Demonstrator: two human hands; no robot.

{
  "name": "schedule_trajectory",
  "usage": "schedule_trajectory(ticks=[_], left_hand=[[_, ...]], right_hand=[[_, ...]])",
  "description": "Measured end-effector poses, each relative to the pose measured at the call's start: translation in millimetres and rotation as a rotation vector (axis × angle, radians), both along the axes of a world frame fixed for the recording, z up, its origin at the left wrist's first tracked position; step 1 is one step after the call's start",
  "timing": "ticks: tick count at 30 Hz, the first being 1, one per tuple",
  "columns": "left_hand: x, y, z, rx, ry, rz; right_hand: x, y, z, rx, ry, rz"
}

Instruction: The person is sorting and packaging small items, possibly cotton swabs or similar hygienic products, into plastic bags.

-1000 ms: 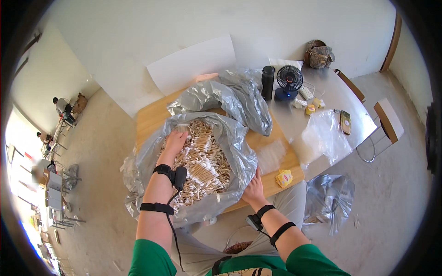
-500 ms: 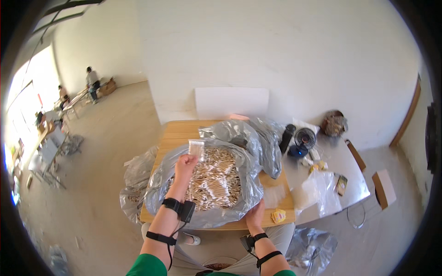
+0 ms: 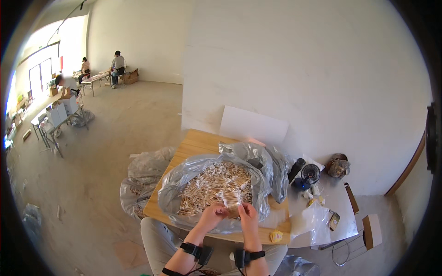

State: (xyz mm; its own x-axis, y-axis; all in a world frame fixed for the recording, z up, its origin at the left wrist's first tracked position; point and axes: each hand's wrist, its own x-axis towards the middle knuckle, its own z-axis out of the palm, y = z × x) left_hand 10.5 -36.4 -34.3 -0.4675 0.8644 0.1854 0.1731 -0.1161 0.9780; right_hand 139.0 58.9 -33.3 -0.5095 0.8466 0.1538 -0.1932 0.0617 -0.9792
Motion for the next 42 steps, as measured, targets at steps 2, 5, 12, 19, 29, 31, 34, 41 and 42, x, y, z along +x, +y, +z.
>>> schedule_trajectory(ticks=[2,5,12,19,29,31,34,41,42], left_hand=[[-2.6,-9.5,-4.2,-0.016,-0.007,-0.022],[-5.6,-19.5,-3.6,-0.006,-0.072,-0.031],[-9.2,-24.4,-22.6,-0.013,-0.108,-0.03],[9.7,-25.4,12.5,-0.142,-0.059,0.048],[5.7,-25.0,-10.1,-0.021,-0.589,-0.008],[7.3,-25.6,-5.8,0.007,-0.444,0.013],[12.5,-24.1,-1.1,-0.034,-0.293,0.039],[16.8,-22.9,-10.1,-0.013,0.017,0.136],[17.2,-23.2,-7.7,0.023,0.06,0.136]], right_hand=[[-1.5,-10.3,-7.0,0.035,-0.109,-0.096],[-4.4,-20.5,-13.2,-0.478,0.396,0.043],[-4.3,-28.8,-16.5,-0.099,0.086,-0.178],[-9.1,-50.3,25.4,1.036,-0.261,-0.378],[-10.9,-64.7,34.7,0.993,-0.285,-0.246],[-9.4,-64.1,35.5,0.934,-0.302,-0.219],[-6.0,-59.6,26.7,0.837,-0.347,-0.199],[-6.8,-56.7,14.4,0.778,-0.328,-0.227],[-6.0,-57.4,13.0,0.768,-0.336,-0.221]])
